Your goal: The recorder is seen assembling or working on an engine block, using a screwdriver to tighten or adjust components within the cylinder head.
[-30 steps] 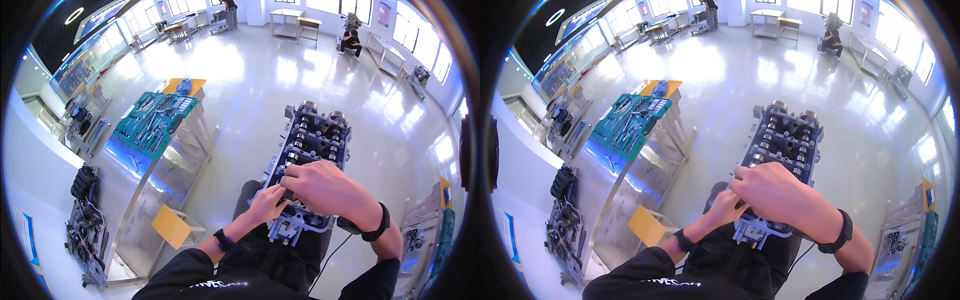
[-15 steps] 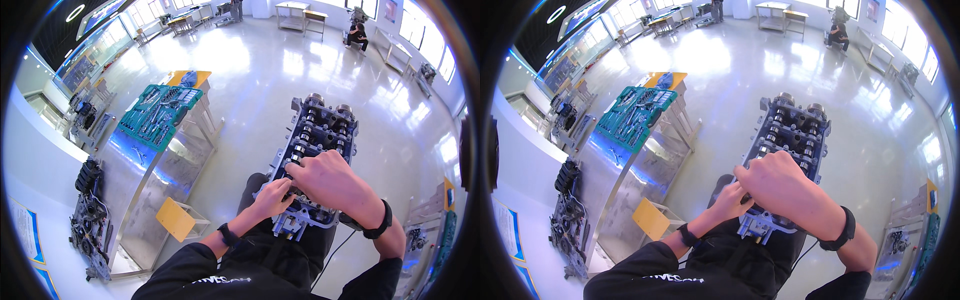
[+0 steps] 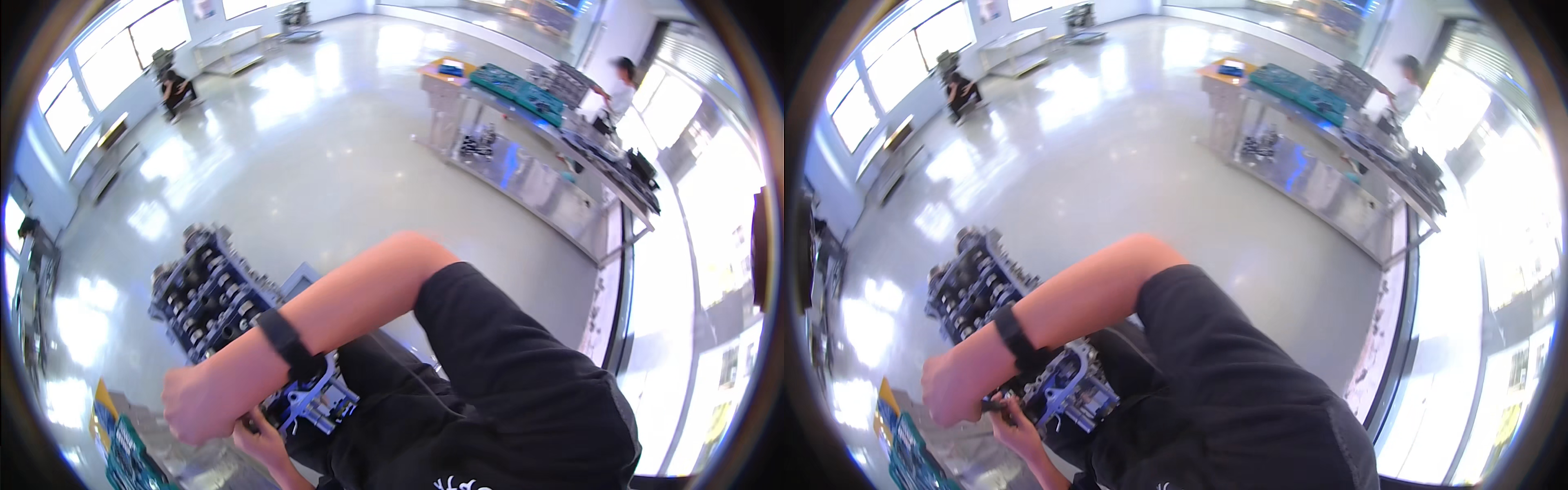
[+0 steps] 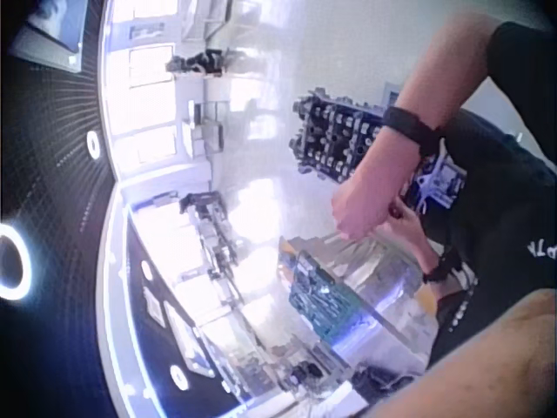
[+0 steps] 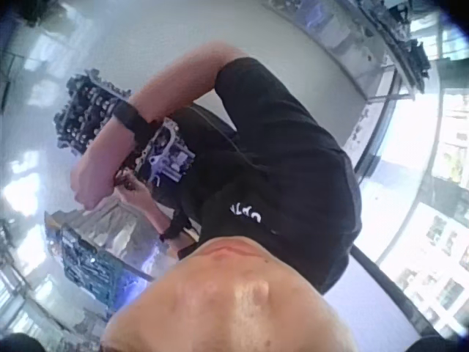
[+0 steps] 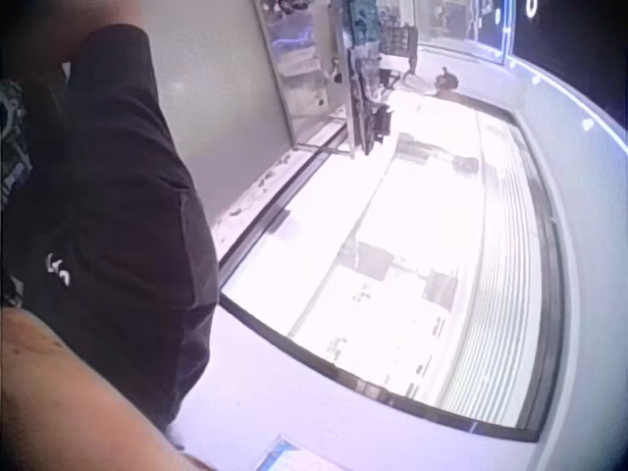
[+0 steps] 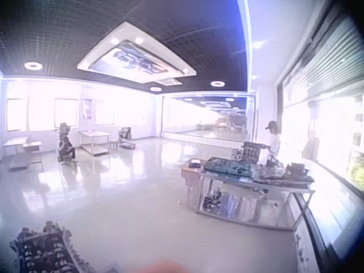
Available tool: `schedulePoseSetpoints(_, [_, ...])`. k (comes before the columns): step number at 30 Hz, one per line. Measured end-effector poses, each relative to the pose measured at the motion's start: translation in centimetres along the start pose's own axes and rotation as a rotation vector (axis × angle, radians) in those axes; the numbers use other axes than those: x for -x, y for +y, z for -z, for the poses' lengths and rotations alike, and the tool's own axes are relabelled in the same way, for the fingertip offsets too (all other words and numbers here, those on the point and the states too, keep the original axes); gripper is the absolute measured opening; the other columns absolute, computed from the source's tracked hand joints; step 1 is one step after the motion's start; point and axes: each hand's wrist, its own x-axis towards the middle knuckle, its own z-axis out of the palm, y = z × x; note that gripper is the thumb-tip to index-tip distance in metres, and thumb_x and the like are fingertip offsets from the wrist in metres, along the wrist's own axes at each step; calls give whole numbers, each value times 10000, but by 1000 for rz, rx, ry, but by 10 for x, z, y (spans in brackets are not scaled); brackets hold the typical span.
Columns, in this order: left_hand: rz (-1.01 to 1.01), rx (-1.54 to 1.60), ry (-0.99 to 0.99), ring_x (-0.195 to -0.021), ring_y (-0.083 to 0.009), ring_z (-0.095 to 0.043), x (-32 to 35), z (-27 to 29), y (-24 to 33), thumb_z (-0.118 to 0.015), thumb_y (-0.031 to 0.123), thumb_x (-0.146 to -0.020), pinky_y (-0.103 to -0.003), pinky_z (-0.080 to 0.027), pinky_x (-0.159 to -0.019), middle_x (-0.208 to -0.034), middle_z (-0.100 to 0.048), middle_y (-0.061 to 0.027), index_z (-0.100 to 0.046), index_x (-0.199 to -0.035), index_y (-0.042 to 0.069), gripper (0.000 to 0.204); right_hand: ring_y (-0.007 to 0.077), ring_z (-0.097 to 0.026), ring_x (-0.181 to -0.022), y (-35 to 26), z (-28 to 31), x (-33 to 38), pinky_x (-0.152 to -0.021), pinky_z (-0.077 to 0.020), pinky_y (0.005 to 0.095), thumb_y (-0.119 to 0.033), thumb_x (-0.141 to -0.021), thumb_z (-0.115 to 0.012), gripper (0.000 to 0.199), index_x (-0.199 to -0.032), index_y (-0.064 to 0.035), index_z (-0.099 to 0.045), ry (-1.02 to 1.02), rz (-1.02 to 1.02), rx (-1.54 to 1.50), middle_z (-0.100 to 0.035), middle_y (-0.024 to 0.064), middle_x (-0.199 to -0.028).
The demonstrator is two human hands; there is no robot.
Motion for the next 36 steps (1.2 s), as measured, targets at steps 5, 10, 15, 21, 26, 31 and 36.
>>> schedulePoseSetpoints(5, [-42, 127, 30, -729, -348, -667, -1, -11, 14, -676, 142, -953, -419, -510, -655, -822, -677, -211, -656, -955, -92, 235, 259, -651, -662, -5, -1, 17, -534, -483, 403, -135, -644, -746, 113, -706, -51, -701, 159, 168, -4, -661, 67, -679])
schedulePoseSetpoints(10, [-54, -25, -155, -861, -205, -652, 2, 3, 8, -581, 34, -986, -338, -531, -806, -931, -651, -116, -548, -1284, -50, 311, 225, -730, -769, -16, 17, 13, -557, -542, 371, -176, -776, -728, 75, -811, -115, -755, 1, 98, 53, -736, 22, -783])
schedulePoseSetpoints(15, [-145, -22, -89, -862, -212, -658, 4, 0, -7, -620, 55, -974, -343, -536, -804, -923, -658, -122, -557, -1269, -54, 321, 205, -719, -775, -21, 24, 11, -551, -519, 372, -170, -775, -731, 82, -845, -138, -760, -81, 88, 130, -732, 22, -811])
schedulePoseSetpoints(21, [-179, -34, -34, -832, -213, -658, 2, -6, -7, -645, 70, -968, -345, -545, -783, -907, -663, -130, -578, -1244, -57, 311, 194, -698, -792, -17, 14, -1, -540, -500, 385, -131, -743, -757, 168, -911, -133, -756, -174, 47, 158, -722, 21, -856])
schedulePoseSetpoints(26, [-99, 50, -46, -795, -204, -662, 0, -9, -8, -634, 61, -978, -340, -549, -761, -888, -675, -140, -632, -1194, -63, 249, 183, -700, -826, -24, 10, -6, -564, -504, 389, -182, -810, -732, 127, -933, -166, -762, -261, 60, 236, -726, -2, -880])
schedulePoseSetpoints(31, [-149, 24, -60, -789, -206, -661, -2, -11, -8, -573, 81, -1016, -343, -543, -767, -884, -692, -147, -634, -1253, -56, 281, 214, -700, -827, -7, -10, -8, -605, -509, 418, -209, -846, -668, 128, -915, -142, -752, -125, 148, 225, -724, 15, -872])
schedulePoseSetpoints(36, [-135, 74, -127, -826, -216, -652, -3, -2, 1, -540, 80, -1025, -353, -526, -801, -891, -691, -133, -613, -1286, -51, 301, 257, -692, -804, 1, -10, -3, -605, -507, 442, -198, -811, -659, 139, -883, -104, -733, -39, 288, 129, -718, 55, -842])
